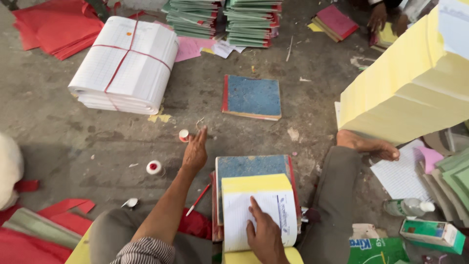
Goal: The person sits on the floor and uses a handheld sewing device to stitch the spine of a yellow notebook. They repeatedly feed the pages through the device, pull the thread, and occasionally mark the pages with a red pen. The person also stacks completed notebooks and handles loose paper sheets.
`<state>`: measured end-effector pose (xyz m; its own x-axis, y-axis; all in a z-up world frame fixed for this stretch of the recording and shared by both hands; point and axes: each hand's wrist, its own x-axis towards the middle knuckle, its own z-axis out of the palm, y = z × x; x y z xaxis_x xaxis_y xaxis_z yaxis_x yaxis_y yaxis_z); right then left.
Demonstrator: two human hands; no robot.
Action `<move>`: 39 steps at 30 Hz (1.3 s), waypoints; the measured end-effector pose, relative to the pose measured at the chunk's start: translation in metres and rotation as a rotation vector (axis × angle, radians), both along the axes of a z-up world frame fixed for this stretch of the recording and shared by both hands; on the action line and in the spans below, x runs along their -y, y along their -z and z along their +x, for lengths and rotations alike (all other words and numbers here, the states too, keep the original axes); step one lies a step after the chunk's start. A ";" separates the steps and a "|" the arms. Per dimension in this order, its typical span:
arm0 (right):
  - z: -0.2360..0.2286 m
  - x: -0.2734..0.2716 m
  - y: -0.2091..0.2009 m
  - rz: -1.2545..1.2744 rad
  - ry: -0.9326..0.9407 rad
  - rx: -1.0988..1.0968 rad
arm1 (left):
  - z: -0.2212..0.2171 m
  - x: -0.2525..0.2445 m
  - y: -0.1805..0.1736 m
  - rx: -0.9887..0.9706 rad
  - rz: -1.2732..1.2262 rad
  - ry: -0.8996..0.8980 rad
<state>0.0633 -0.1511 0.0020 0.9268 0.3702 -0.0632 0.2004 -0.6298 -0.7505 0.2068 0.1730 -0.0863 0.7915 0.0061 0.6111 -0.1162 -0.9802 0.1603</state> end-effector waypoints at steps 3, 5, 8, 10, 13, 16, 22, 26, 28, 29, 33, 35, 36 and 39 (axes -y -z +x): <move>-0.002 0.003 0.003 0.011 -0.023 0.077 | -0.030 0.020 -0.037 -0.030 -0.348 -0.125; -0.002 0.003 0.007 0.006 -0.037 0.096 | -0.062 0.039 -0.064 -0.055 -0.561 -0.229; -0.004 0.004 0.009 0.002 -0.035 0.084 | -0.115 0.062 -0.102 -0.142 -0.726 -0.360; -0.002 0.002 0.008 -0.012 -0.045 0.087 | -0.149 0.077 -0.119 -0.123 -0.754 -0.351; -0.002 0.002 0.002 -0.040 -0.077 0.098 | -0.185 0.095 -0.132 -0.224 -0.884 -0.299; -0.001 0.005 -0.006 0.013 -0.048 0.059 | -0.205 0.109 -0.138 -0.241 -0.859 -0.197; 0.000 0.016 -0.024 -0.019 0.008 0.037 | -0.195 0.133 -0.137 -0.509 -0.812 -0.295; -0.004 0.009 -0.029 -0.204 -0.117 0.001 | -0.172 0.151 -0.125 -0.430 -0.668 -0.265; -0.006 0.004 -0.030 -0.255 -0.133 -0.046 | -0.163 0.156 -0.115 -0.398 -0.732 -0.266; -0.009 0.004 -0.030 -0.249 -0.130 -0.068 | -0.162 0.158 -0.110 -0.392 -0.763 -0.264; -0.013 0.007 -0.034 -0.208 -0.119 -0.044 | -0.159 0.162 -0.099 -0.478 -0.746 -0.354; -0.012 0.007 -0.036 -0.201 -0.122 -0.055 | -0.157 0.163 -0.100 -0.556 -0.711 -0.409; -0.011 0.008 -0.037 -0.198 -0.126 -0.060 | -0.157 0.164 -0.100 -0.525 -0.727 -0.416; -0.012 0.006 -0.039 -0.210 -0.136 -0.080 | -0.156 0.164 -0.106 -0.483 -0.784 -0.439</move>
<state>0.0515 -0.1573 0.0409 0.8584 0.4617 -0.2233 0.2386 -0.7450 -0.6229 0.0513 0.0088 0.0198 0.7840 0.6164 -0.0737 0.4752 -0.5195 0.7101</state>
